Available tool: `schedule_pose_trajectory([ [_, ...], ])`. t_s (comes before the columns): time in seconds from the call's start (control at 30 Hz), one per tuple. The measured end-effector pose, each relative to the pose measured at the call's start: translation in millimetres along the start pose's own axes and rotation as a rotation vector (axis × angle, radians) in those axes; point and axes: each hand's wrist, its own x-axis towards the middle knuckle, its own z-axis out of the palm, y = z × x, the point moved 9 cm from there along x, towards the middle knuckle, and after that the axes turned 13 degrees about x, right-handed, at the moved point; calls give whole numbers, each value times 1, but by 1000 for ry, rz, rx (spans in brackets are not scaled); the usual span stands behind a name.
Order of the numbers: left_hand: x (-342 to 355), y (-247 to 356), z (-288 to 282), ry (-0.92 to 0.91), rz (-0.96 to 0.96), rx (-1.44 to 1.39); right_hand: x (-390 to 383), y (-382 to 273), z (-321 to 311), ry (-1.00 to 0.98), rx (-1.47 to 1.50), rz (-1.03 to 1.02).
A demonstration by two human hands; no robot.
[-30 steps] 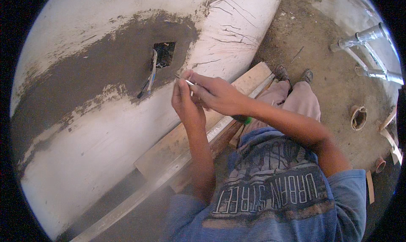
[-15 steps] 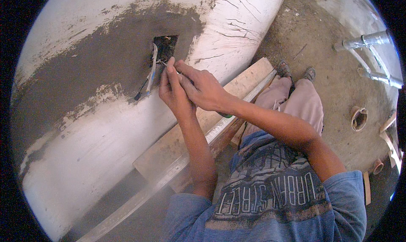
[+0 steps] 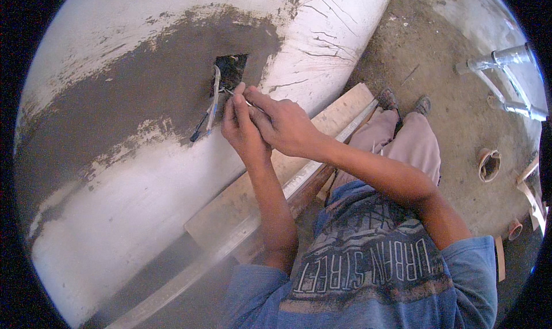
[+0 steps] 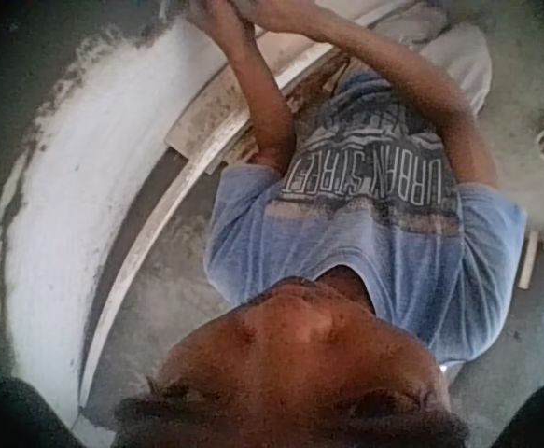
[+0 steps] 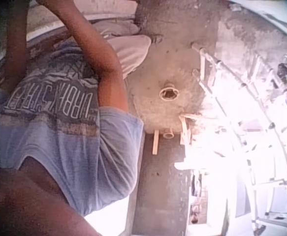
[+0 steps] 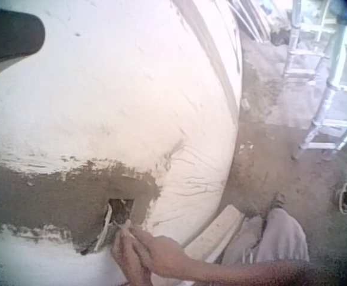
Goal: The person prepares electrical wires within a wall box using a screwdriver, tucking them into the box and securing them by hand.
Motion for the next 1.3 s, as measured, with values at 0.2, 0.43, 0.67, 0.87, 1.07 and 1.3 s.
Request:
schedule_pose_trajectory([
  [0.2, 0, -5, -1, 13, -5, -9, -3, -4, -3, -1, -62, -23],
  [0.43, 0, -5, 1, 19, -5, -4, -5, -2, -7, 23, -145, -8],
  [0.67, -2, -7, 1, 28, -31, -37, -4, -5, -4, 4, -169, -54],
  [0.87, -1, -14, 1, 32, -30, -41, -3, 2, -4, 13, -203, -52],
  [1.07, -2, 7, 8, 16, -35, -148, -1, -6, -4, 12, -198, -100],
  [1.3, 1, -13, -1, 15, -14, -56, -2, -5, -6, 8, -203, -73],
])
